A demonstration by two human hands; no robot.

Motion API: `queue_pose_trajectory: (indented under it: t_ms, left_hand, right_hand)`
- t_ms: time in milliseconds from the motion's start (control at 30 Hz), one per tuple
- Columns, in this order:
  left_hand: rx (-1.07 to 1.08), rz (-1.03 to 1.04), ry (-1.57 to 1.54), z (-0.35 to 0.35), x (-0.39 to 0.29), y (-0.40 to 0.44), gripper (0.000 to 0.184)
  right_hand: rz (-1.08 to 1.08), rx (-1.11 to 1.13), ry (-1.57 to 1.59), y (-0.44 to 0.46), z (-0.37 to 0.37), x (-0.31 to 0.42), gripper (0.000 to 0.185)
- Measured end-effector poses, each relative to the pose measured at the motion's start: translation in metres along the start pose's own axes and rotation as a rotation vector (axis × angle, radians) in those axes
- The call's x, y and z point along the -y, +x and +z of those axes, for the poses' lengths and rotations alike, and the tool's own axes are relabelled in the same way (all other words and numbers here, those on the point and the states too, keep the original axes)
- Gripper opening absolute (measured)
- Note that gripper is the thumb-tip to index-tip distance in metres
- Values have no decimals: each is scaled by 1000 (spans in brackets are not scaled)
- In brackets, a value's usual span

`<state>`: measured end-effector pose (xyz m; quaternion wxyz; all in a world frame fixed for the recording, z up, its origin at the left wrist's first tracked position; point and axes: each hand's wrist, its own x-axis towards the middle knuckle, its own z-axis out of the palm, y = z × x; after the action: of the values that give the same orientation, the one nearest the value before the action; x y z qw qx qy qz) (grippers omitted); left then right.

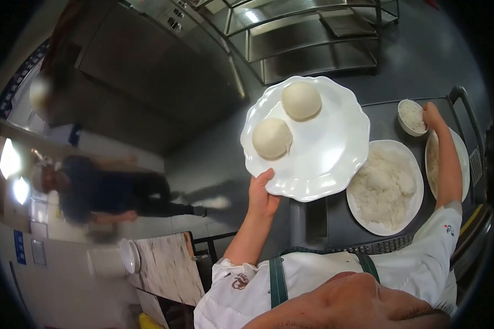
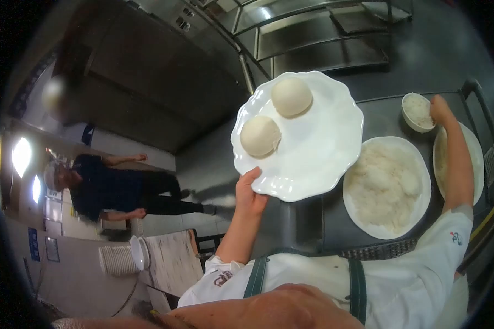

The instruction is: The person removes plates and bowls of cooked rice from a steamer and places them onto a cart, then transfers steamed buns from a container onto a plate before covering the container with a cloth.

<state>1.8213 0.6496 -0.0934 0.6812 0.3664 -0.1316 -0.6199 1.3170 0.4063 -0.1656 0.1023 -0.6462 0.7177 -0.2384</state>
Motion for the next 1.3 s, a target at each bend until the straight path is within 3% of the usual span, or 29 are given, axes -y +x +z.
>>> queue_pose_trajectory:
  t_ms: [133, 267, 433, 500, 700, 1000, 1167, 1300]
  left_hand:
    - [3, 8, 6, 3, 1, 1, 49]
    - [18, -16, -17, 7, 6, 7, 51]
    - [52, -17, -71, 4, 8, 8, 52]
    - [73, -13, -93, 5, 9, 7, 52]
    - [2, 113, -22, 6, 7, -6, 50]
    - [10, 59, -59, -5, -11, -22, 50]
    - [7, 17, -48, -1, -20, -23, 49]
    - [33, -23, 19, -3, -28, -12, 47]
  right_hand:
    - [-287, 26, 22, -4, -49, 67, 15]
    - [-323, 260, 227, -35, -102, 182, 17]
    - [-315, 619, 317, -86, -98, 294, 20]
    - [-535, 554, 144, -95, -69, 308, 20]
    - [-309, 940, 393, -109, -41, 318, 19]
    - [-69, 703, 721, -126, -71, 317, 25]
    - [-186, 504, 757, -168, -105, 324, 22]
    - [-81, 955, 1262, -249, -152, 359, 31]
